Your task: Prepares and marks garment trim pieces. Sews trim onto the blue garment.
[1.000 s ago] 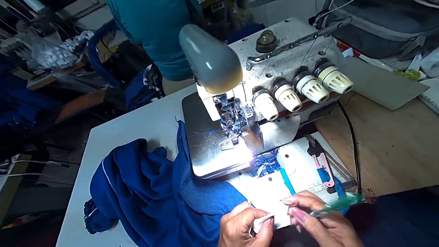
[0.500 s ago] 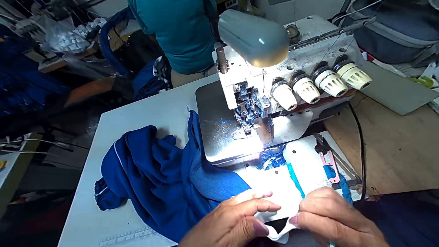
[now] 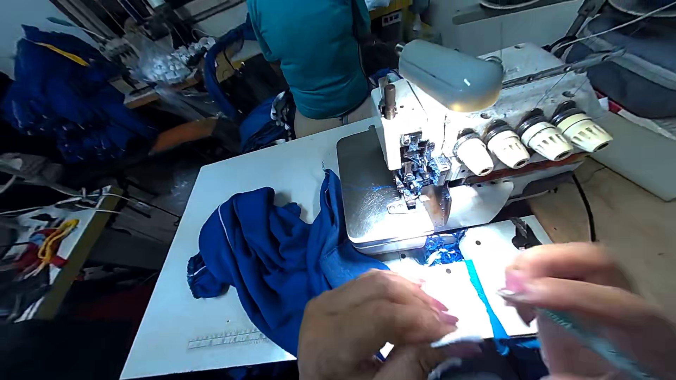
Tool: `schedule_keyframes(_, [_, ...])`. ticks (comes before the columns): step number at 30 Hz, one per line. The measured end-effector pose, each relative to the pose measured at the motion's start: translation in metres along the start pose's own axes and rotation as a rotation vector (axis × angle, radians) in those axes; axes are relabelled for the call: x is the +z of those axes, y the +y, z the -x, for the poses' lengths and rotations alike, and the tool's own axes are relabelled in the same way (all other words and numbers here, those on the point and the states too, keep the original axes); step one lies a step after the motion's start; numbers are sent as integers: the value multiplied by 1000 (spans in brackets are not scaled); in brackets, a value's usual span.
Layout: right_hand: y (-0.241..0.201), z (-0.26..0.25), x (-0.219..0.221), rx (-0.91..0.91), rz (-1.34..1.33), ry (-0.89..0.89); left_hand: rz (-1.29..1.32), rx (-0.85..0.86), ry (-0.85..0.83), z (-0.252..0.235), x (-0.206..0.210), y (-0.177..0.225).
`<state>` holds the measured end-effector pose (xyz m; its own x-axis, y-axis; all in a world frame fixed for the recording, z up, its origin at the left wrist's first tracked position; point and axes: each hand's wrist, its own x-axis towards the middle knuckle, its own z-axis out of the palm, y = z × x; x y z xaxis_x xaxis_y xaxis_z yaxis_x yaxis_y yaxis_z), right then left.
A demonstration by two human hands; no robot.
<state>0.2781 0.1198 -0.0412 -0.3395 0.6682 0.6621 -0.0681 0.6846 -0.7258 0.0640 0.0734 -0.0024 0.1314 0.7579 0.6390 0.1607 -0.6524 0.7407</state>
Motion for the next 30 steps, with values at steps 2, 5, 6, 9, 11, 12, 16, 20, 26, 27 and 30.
schedule_keyframes(2, [6,14,22,120,-78,-32,-142,39,76,7,5,-2])
schedule_keyframes(5, [3,31,54,215,-15,-11,-242,48,145,15,10,-3])
schedule_keyframes(6, [3,37,60,232,35,-5,-286,46,170,17,8,-1])
schedule_keyframes(9, [7,53,52,306,25,-104,-384,43,322,18,-12,4])
schedule_keyframes(11, [13,63,35,389,-42,-201,-418,32,452,19,-27,-2])
schedule_keyframes(12, [16,66,26,437,-62,-246,-433,11,509,21,-34,-8])
schedule_keyframes(16, [19,77,0,626,-13,-281,-392,-216,741,52,-46,-46])
schedule_keyframes(20, [11,80,-6,801,-251,-127,-223,-456,956,77,-44,-69])
schedule_keyframes(26, [12,86,10,837,-339,132,161,-556,1180,81,-39,-76])
schedule_keyframes(27, [12,87,12,841,-348,169,232,-571,1211,81,-38,-75])
schedule_keyframes(30, [14,89,9,861,-376,232,439,-602,1284,84,-40,-78])
